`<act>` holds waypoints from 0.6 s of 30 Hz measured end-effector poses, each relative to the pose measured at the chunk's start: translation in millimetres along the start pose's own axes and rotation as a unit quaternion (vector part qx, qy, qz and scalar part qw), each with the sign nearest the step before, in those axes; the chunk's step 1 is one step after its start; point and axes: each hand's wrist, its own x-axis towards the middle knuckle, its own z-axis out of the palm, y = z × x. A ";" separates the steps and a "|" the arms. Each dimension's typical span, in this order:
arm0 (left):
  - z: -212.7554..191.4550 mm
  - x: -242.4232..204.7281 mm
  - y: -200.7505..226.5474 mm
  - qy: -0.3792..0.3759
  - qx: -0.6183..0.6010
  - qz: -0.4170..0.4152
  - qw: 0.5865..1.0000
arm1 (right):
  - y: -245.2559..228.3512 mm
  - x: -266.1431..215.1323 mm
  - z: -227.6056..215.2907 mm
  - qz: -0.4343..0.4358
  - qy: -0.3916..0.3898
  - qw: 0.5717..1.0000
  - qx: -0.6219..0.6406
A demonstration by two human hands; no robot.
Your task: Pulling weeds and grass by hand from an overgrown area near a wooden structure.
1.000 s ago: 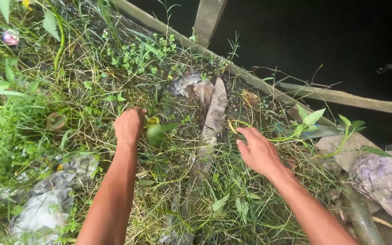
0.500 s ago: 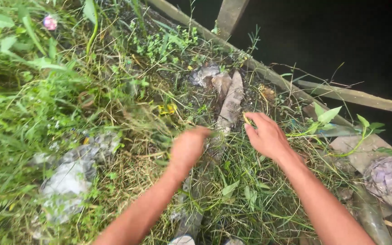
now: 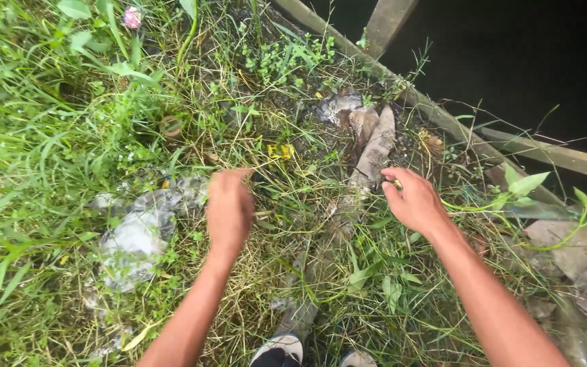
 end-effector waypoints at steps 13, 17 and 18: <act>60.4 82.4 -41.8 -0.273 0.298 0.111 0.908 | -1.0 20.5 31.1 -0.064 -0.051 0.997 -0.008; 51.1 58.1 -36.8 -0.234 0.222 0.143 0.936 | -7.8 3.1 18.5 -0.006 -0.060 0.998 0.011; 55.0 51.7 -42.3 -0.231 0.146 0.077 0.959 | -14.3 -3.7 11.5 0.009 -0.055 0.998 0.019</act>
